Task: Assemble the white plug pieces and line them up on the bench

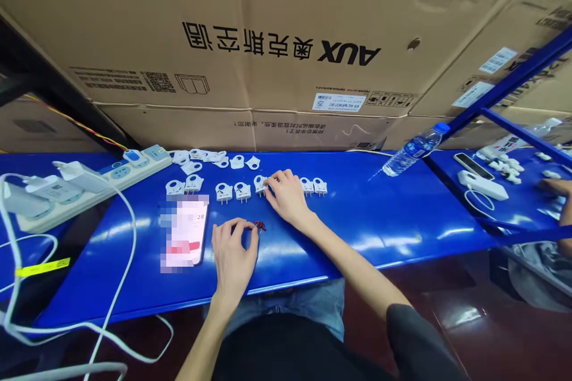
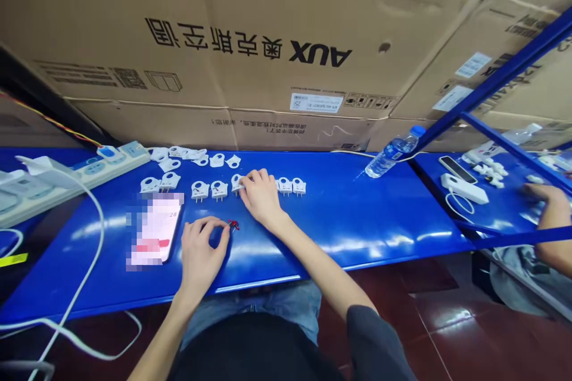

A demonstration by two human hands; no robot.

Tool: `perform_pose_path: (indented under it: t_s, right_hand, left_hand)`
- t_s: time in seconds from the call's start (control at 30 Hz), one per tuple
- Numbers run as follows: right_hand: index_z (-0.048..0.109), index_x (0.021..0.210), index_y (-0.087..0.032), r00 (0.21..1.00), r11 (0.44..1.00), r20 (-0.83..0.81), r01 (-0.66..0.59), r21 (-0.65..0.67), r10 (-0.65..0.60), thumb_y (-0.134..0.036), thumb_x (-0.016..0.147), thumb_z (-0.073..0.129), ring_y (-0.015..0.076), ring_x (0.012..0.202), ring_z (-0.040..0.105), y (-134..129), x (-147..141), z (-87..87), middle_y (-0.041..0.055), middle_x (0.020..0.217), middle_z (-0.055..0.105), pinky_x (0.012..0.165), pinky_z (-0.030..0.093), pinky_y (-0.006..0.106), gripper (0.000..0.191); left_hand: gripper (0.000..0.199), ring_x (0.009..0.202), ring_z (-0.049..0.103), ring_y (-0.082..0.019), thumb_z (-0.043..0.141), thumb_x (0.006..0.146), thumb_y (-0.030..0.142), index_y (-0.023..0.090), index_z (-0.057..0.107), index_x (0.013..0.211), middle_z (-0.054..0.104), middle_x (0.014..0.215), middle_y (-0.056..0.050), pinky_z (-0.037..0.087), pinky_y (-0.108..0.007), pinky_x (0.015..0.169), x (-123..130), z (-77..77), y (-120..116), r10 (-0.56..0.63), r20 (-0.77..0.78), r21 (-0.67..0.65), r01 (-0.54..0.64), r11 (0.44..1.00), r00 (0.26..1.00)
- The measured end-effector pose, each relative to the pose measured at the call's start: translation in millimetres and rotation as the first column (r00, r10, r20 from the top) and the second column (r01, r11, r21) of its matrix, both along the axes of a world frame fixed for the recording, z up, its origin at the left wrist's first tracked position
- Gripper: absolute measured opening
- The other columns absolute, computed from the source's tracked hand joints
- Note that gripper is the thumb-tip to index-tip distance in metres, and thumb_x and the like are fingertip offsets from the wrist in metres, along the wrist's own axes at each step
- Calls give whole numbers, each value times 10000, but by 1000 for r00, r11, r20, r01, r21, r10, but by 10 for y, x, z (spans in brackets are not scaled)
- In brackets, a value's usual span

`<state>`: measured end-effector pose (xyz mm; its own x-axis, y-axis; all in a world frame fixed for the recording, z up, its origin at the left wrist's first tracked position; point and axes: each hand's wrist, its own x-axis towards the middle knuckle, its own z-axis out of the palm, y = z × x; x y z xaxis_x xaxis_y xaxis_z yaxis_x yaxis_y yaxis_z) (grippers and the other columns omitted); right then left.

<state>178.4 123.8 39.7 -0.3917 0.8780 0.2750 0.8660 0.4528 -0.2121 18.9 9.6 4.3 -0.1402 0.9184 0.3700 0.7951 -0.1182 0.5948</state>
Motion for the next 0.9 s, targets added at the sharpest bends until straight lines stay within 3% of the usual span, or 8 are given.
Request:
perform_pose_path:
  t_s: [0.13,0.5,0.73,0.9]
  right_hand:
    - [702,1158,-211,1000,1000,18,-21,-4,22,-256,1048,561,290,1170,544,76,-16,-93,111,1262,693,908,409,402,184]
    - [669,1228,-183,1000,999,14,25,34,-25,-232,1053,515,320,1128,564,-57,40,-261,140,1205,708,931,395,449,239]
    - [652,1309,-175,997,990,26,-81,117,78,-208,1052,490,309,1156,552,-103,-44,-266,134,1284,700,983,394,465,306]
    - [648,1356,-171,990,981,6,-143,131,144,-272,1080,507,303,1253,530,-102,-134,-317,115,1358,679,1101,363,495,325]
  left_hand:
    - [166,1114,631,-294,556,977,324,239,693,938,694,1071,-76,311,-615,1231,-6,-5,-17,-9,-22,-7,9,1000,1000]
    - [214,1132,613,-318,546,996,389,230,656,1088,708,1132,-99,391,-579,1154,-12,-53,-60,-34,-40,-10,34,999,999]
    - [268,1127,602,-333,543,992,428,217,647,1120,705,1141,-107,434,-558,1105,-20,-106,-104,-31,-73,10,32,999,997]
    - [291,1137,600,-335,539,993,428,209,635,1157,706,1173,-117,449,-542,1086,-23,-148,-129,-24,-62,24,26,999,998]
